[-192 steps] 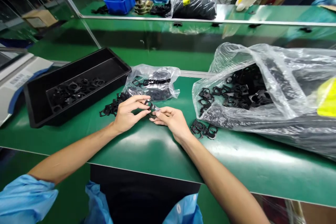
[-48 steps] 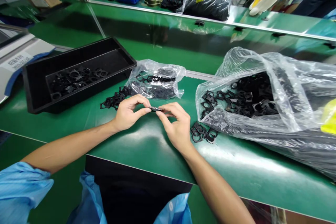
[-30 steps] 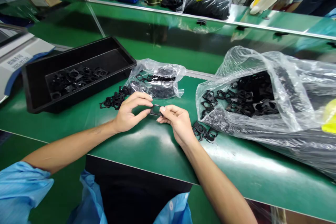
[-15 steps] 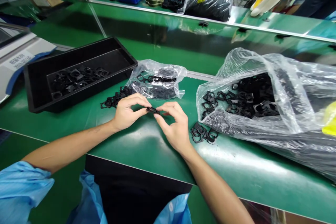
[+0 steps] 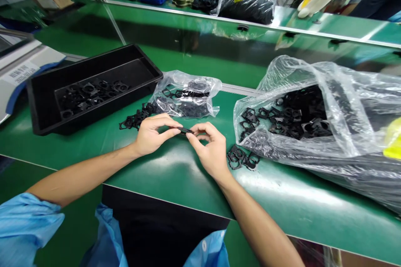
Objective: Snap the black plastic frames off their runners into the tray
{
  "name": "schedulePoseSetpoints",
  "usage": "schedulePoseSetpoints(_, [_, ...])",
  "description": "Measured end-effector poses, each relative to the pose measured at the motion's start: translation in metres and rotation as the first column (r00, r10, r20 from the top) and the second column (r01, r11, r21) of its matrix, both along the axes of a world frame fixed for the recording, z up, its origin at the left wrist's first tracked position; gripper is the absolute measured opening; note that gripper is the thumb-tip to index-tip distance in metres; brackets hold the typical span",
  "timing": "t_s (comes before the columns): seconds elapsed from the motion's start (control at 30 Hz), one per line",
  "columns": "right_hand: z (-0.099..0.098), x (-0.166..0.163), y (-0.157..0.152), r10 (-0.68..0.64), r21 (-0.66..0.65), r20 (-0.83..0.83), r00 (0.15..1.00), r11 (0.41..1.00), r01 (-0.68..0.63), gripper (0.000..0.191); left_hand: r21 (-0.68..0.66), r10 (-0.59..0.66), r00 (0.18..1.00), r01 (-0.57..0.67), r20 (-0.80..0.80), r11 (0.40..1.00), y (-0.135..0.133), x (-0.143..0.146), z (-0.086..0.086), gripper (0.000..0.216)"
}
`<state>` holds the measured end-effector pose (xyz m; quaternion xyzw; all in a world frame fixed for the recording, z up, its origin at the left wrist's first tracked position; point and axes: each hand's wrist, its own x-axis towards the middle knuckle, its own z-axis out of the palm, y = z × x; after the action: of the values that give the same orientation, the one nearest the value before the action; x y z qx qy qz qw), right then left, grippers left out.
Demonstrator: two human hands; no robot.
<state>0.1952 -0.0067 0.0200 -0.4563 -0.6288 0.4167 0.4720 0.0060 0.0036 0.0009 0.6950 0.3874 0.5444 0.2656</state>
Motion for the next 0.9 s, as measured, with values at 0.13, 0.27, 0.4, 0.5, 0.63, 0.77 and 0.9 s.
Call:
schedulePoseSetpoints(0.13, [0.0015,0.0022,0.0004,0.029,0.051,0.029,0.999,0.998,-0.031,0.011,-0.071,-0.046,0.997,0.051,0.063,0.996,0.0010,0.0001,0.0001,0.017])
schedulePoseSetpoints(0.27, [0.0015,0.0036,0.0014,0.009,0.076,0.083,0.996,0.997,-0.016,0.014,-0.147,-0.056,0.991,0.073,0.119,0.986,0.0015,0.0018,-0.0023,0.018])
schedulePoseSetpoints(0.4, [0.0002,0.0016,0.0023,0.005,0.003,0.046,0.999,1.000,-0.005,0.016,-0.250,-0.056,0.976,0.110,0.212,0.962,0.0022,0.0042,-0.0064,0.019])
schedulePoseSetpoints(0.5, [0.0001,-0.0002,0.0023,0.024,-0.061,0.023,0.999,0.998,-0.022,0.016,-0.330,-0.079,0.962,0.166,0.263,0.929,0.0030,0.0049,-0.0086,0.022])
schedulePoseSetpoints(0.63, [0.0000,-0.0004,0.0017,-0.012,-0.066,0.009,1.000,0.998,0.013,0.017,-0.375,-0.117,0.955,0.217,0.272,0.901,0.0025,0.0042,-0.0089,0.027])
schedulePoseSetpoints(0.77, [-0.0009,-0.0002,0.0002,-0.030,-0.045,-0.007,1.000,0.999,0.030,0.017,-0.403,-0.131,0.954,0.236,0.271,0.884,0.0015,0.0037,-0.0082,0.031])
schedulePoseSetpoints(0.9, [0.0004,-0.0014,-0.0004,-0.018,-0.044,-0.022,1.000,0.999,0.017,0.021,-0.428,-0.113,0.936,0.257,0.333,0.867,0.0018,0.0040,-0.0080,0.035])
